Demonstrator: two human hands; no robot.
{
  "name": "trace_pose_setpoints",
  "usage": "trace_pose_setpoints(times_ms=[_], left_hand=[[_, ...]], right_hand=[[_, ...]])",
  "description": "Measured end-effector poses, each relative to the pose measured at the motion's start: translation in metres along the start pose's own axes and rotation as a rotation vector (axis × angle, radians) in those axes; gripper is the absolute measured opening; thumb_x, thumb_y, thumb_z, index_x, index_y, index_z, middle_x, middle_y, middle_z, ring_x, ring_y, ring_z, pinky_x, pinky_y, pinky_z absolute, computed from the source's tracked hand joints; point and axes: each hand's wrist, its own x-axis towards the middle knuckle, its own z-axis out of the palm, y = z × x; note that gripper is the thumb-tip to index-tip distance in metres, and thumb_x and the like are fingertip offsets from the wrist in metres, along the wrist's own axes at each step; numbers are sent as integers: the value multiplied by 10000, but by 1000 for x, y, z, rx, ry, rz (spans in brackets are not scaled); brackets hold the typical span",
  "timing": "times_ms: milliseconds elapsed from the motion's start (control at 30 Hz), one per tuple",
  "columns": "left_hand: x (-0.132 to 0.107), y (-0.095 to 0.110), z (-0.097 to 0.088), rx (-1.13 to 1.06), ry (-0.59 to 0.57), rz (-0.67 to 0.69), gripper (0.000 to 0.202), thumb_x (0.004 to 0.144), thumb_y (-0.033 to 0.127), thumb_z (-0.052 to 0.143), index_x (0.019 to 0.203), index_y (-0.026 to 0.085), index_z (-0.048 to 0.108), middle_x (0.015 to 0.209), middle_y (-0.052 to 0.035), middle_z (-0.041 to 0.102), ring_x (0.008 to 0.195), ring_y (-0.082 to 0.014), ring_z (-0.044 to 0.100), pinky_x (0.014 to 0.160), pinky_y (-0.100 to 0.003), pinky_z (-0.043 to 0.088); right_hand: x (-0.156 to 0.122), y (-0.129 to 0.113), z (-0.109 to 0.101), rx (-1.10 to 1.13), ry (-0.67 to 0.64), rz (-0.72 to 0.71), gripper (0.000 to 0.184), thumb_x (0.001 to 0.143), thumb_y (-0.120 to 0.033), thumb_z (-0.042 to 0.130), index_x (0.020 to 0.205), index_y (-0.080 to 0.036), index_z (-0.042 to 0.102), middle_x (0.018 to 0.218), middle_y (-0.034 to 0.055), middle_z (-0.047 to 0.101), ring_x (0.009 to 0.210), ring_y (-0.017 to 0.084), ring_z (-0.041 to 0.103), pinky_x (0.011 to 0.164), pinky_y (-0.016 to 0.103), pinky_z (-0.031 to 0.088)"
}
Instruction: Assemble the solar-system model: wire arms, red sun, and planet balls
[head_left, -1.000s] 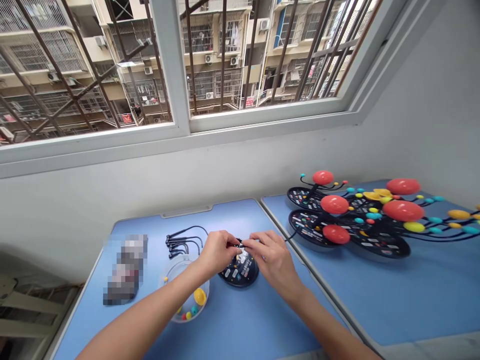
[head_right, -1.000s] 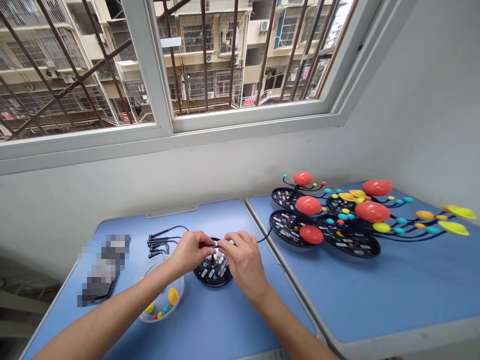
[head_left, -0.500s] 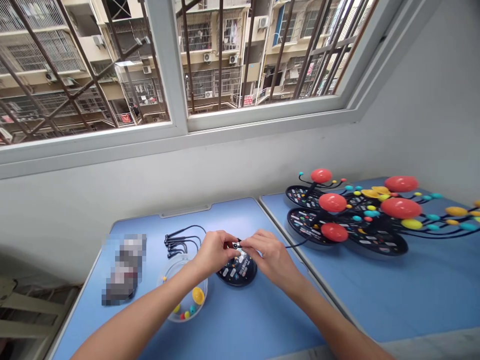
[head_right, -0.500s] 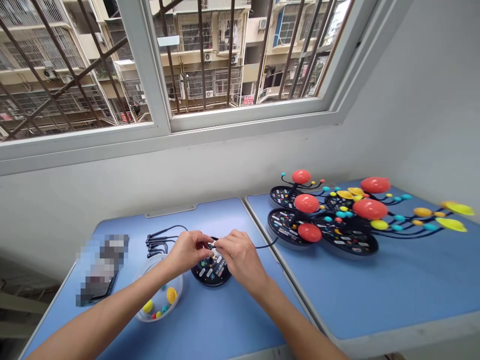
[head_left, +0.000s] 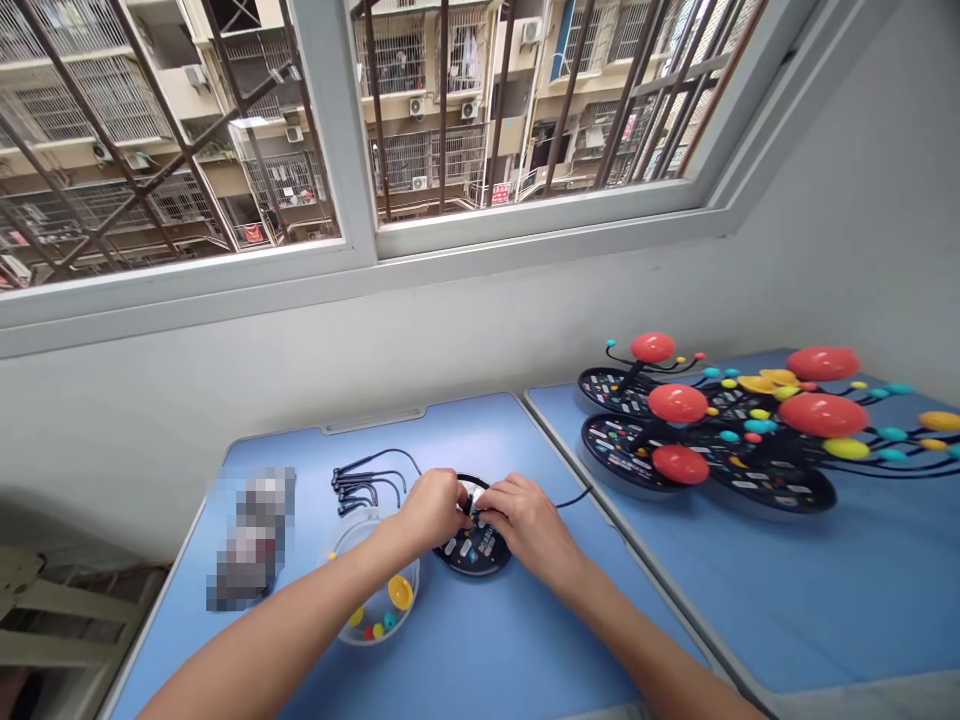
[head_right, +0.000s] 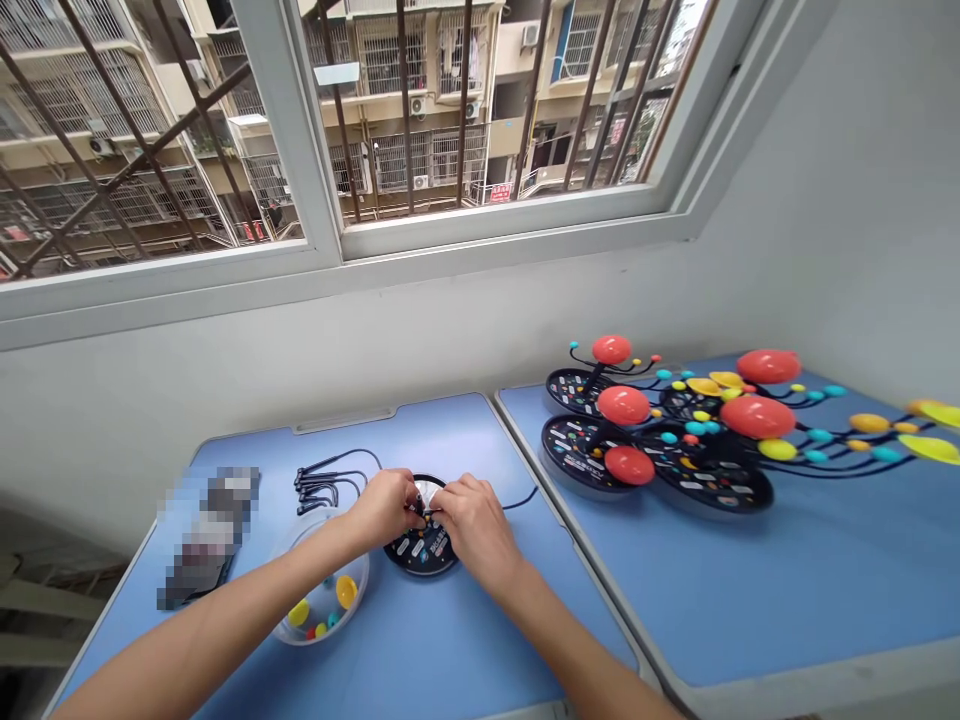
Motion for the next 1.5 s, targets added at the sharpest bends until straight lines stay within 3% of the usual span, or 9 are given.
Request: trace_pose_setpoints(times_ms=[200, 333, 567, 833, 1067, 1200, 1300, 1400, 1500], left_hand=[[-1, 1, 5, 38, -10, -7, 96, 631, 228, 688, 695, 158, 702, 742, -59, 646, 675, -184, 579, 564, -241, 389], [-8, -9, -15, 39, 45, -46, 240, 647, 248, 678, 883, 206, 696, 843, -39, 659, 775, -181, 591, 669, -233, 425], [-23, -87, -66, 98, 189, -411, 205, 715, 178, 566, 877, 188, 692, 842, -68, 673, 824, -204, 602, 703, -261, 440], [-24, -133, -62, 18, 150, -517, 83, 564, 107, 624, 596, 176, 658, 645, -33, 655, 663, -167, 593, 548, -215, 412], [-38, -96, -83, -211, 227, -384, 188, 727, 188, 464, 730, 126, 641, 646, -34, 634, 607, -120, 567, 520, -192, 421], [-52, -43, -88, -459, 42, -171, 176, 710, 226, 485, 745, 134, 630, 631, -8, 615, 524, -93, 537, 451, -170, 410], [-53, -7, -81, -555, -156, -12, 143, 670, 158, 488, 681, 127, 628, 511, 26, 518, 484, -90, 520, 422, -157, 381], [-49, 16, -72, -465, -152, 67, 174, 656, 92, 467, 645, 126, 637, 470, 45, 473, 468, -74, 492, 444, -151, 360], [-45, 23, -68, -460, -128, 128, 182, 673, 102, 489, 693, 133, 667, 483, 49, 490, 482, -70, 467, 466, -158, 352]], right_hand=[[2, 1, 8, -12, 3, -12, 193, 790, -82, 515, 669, -194, 613, 673, 10, 633, 712, 175, 488, 655, 279, 337], [6, 2, 8, -16, 13, -30, 192, 789, -77, 509, 666, -191, 603, 682, 19, 631, 714, 182, 477, 652, 288, 329], [11, 1, 12, -5, 35, -58, 183, 789, -85, 514, 664, -193, 592, 697, 26, 636, 730, 196, 486, 658, 303, 350], [7, -1, 7, -3, 106, -60, 145, 801, -111, 495, 749, -193, 602, 784, 51, 651, 765, 208, 515, 682, 331, 404], [-11, -14, -24, 228, 288, 22, 149, 830, -253, 482, 769, -215, 612, 742, 38, 660, 740, 198, 570, 675, 329, 461], [-22, -34, -36, 393, 331, 205, 131, 790, -329, 541, 825, -227, 614, 712, 14, 663, 647, 165, 605, 587, 267, 488], [-28, -48, -39, 393, 416, 117, 105, 789, -296, 546, 795, -225, 623, 678, 9, 664, 595, 147, 602, 575, 246, 486], [-29, -55, -39, 376, 380, -3, 197, 810, -248, 505, 954, -233, 637, 710, 7, 684, 574, 135, 602, 562, 237, 482], [-26, -52, -36, 408, 281, 88, 216, 810, -264, 486, 953, -228, 644, 650, -6, 666, 520, 131, 581, 494, 231, 460]])
